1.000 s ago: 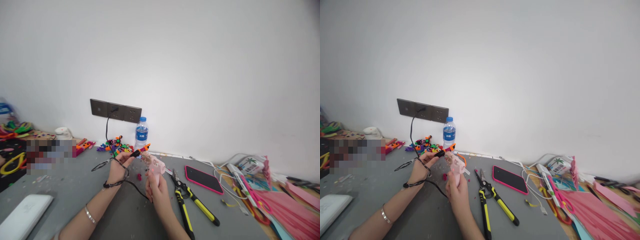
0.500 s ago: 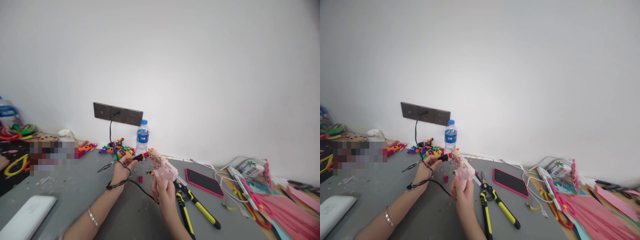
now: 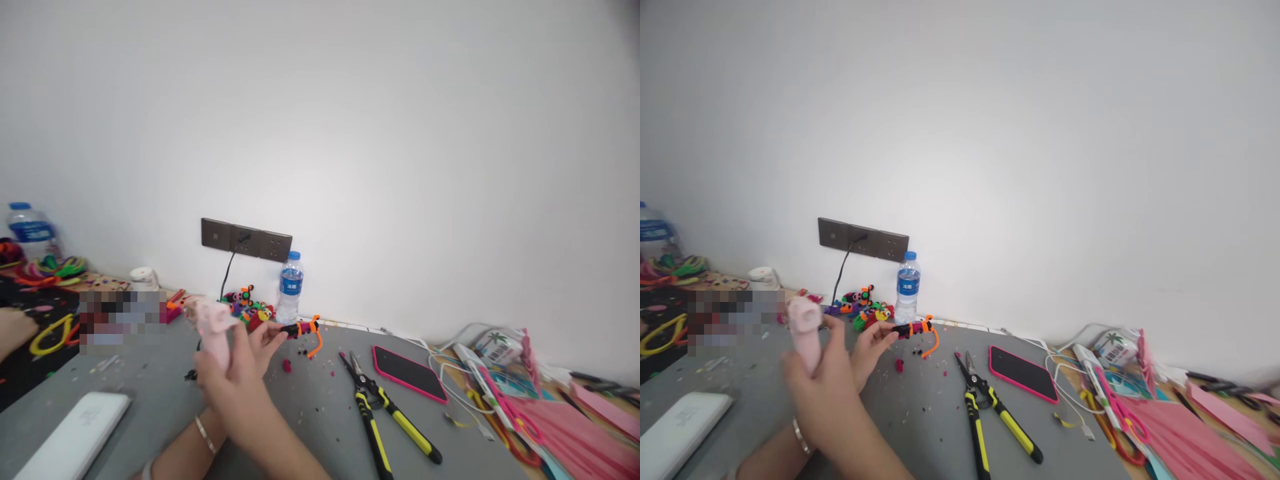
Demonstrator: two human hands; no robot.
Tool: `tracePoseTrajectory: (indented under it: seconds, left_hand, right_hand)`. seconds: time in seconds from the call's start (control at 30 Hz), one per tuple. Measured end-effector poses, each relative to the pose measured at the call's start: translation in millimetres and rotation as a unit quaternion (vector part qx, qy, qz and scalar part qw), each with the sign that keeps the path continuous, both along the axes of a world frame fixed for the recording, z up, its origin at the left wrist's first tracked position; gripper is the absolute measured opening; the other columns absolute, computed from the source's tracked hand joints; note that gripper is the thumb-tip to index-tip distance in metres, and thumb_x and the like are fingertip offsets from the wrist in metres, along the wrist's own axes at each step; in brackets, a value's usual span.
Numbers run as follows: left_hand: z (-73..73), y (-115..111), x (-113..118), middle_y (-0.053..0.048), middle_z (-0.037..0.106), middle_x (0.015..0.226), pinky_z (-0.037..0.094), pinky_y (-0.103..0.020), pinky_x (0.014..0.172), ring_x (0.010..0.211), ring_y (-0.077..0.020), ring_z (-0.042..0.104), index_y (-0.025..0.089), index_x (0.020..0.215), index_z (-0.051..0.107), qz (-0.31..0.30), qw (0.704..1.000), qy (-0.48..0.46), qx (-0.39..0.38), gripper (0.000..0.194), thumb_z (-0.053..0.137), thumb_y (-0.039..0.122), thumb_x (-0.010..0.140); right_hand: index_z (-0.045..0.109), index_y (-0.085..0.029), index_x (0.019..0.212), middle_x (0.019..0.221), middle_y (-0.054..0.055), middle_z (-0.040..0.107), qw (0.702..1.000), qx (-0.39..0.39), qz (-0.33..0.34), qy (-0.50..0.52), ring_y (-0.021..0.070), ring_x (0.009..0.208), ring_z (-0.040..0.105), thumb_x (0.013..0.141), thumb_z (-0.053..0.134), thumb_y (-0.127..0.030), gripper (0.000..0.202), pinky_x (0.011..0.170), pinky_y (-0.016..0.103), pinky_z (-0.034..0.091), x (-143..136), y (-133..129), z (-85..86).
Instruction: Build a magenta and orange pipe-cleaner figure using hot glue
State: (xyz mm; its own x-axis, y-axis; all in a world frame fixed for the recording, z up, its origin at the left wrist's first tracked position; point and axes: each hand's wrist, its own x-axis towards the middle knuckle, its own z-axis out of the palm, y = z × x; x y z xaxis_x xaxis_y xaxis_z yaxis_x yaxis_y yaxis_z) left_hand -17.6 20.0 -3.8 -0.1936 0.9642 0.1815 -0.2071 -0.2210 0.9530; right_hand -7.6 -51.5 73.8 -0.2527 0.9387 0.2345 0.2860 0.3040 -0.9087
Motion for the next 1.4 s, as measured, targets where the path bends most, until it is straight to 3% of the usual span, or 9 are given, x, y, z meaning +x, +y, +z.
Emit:
tracePoseTrajectory:
  seconds: [0.2, 0.4, 0.53, 0.7, 0.83, 0.9, 1.1, 1.23, 1.4]
  left_hand:
    - [-2.6, 0.6, 0.3, -0.002, 0.067, 0.07, 0.048, -0.028, 0.067, 0.07, -0.0191, 0.063, 0.017, 0.074, 0.067, -0.076, 0.997, 0.016, -0.003, 0.025, 0.075, 0.038, 0.063]
    - [-3.1, 4.3, -5.5, -0.003, 0.066, 0.072, 0.047, -0.027, 0.066, 0.071, -0.0189, 0.062, 0.017, 0.077, 0.068, -0.069, 0.998, 0.001, 0.002, 0.024, 0.076, 0.036, 0.064]
    - [-3.2, 8.2, -8.2, -0.001, 0.064, 0.069, 0.045, -0.026, 0.061, 0.066, -0.0178, 0.06, 0.018, 0.075, 0.068, -0.048, 0.999, -0.006, 0.006, 0.024, 0.077, 0.036, 0.063]
    - [-3.7, 8.6, -8.6, -0.001, 0.063, 0.067, 0.043, -0.024, 0.058, 0.064, -0.0164, 0.058, 0.018, 0.073, 0.068, -0.04, 0.999, 0.005, 0.005, 0.023, 0.077, 0.036, 0.063]
    - [-3.7, 10.5, -8.6, 0.002, 0.06, 0.061, 0.042, -0.023, 0.055, 0.057, -0.0137, 0.054, 0.017, 0.077, 0.068, -0.041, 0.999, -0.009, -0.021, 0.028, 0.077, 0.04, 0.062]
    - [-5.3, 13.6, -7.8, 0.003, 0.059, 0.057, 0.041, -0.023, 0.053, 0.053, -0.0129, 0.053, 0.016, 0.075, 0.067, -0.047, 0.998, -0.033, -0.036, 0.034, 0.08, 0.042, 0.056]
    - [-13.7, 17.6, -5.1, 0.005, 0.055, 0.054, 0.037, -0.02, 0.05, 0.05, -0.0096, 0.048, 0.015, 0.076, 0.067, -0.04, 0.997, -0.055, -0.048, 0.034, 0.079, 0.041, 0.058]
    - [-16.8, 16.5, -4.8, 0.007, 0.051, 0.051, 0.035, -0.019, 0.048, 0.048, -0.0081, 0.045, 0.016, 0.079, 0.067, -0.036, 0.994, -0.081, -0.056, 0.032, 0.078, 0.041, 0.062]
    - [-19.3, 16.2, -3.0, 0.007, 0.05, 0.052, 0.035, -0.019, 0.048, 0.049, -0.0081, 0.045, 0.016, 0.078, 0.067, -0.042, 0.994, -0.086, -0.058, 0.031, 0.079, 0.039, 0.062]
  right_hand:
    - [-0.001, -0.006, 0.148, 0.102, 0.02, 0.067, 0.965, 0.088, 0.099, -0.225, 0.0335, 0.08, 0.069, 0.077, 0.05, -0.019, 0.088, 0.062, 0.04, 0.054, -55.1, 13.4, -16.5]
    - [0.007, -0.003, 0.147, 0.113, 0.028, 0.06, 0.925, 0.021, 0.128, -0.357, 0.0376, 0.093, 0.067, 0.07, 0.057, -0.009, 0.092, 0.068, 0.045, 0.055, -81.4, 40.3, -48.5]
    - [0.02, -0.003, 0.144, 0.118, 0.028, 0.056, 0.939, 0.051, 0.093, -0.327, 0.0377, 0.101, 0.061, 0.072, 0.061, -0.013, 0.084, 0.076, 0.048, 0.052, -76.4, 34.7, -51.8]
    - [0.053, -0.012, 0.118, 0.112, 0.018, 0.058, 0.956, 0.138, 0.051, -0.255, 0.0333, 0.103, 0.055, 0.075, 0.064, -0.021, 0.045, 0.086, 0.047, 0.047, -45.1, 2.9, -34.2]
    - [0.062, -0.021, 0.091, 0.089, 0.004, 0.066, 0.958, 0.162, 0.104, -0.213, 0.0193, 0.077, 0.062, 0.077, 0.062, -0.02, 0.014, 0.067, 0.027, 0.046, -1.9, -13.9, -26.8]
    - [0.063, -0.022, 0.081, 0.081, 0.001, 0.067, 0.963, 0.125, 0.071, -0.226, 0.0167, 0.068, 0.061, 0.078, 0.06, -0.02, 0.005, 0.056, 0.023, 0.04, 23.9, -12.5, -28.3]
    - [0.065, -0.02, 0.071, 0.077, 0.004, 0.066, 0.948, 0.007, -0.103, -0.302, 0.0204, 0.07, 0.062, 0.073, 0.061, -0.012, 0.009, 0.058, 0.026, 0.036, 103.1, 21.0, -51.7]
    - [0.066, -0.019, 0.077, 0.077, 0.003, 0.063, 0.963, 0.039, -0.121, -0.238, 0.0193, 0.071, 0.061, 0.075, 0.056, -0.008, 0.015, 0.062, 0.025, 0.04, 135.0, 40.7, -74.3]
    - [0.069, -0.02, 0.091, 0.087, 0.006, 0.061, 0.968, 0.097, -0.103, -0.205, 0.0204, 0.084, 0.06, 0.083, 0.049, -0.007, 0.025, 0.075, 0.028, 0.044, 136.6, 49.4, -90.7]
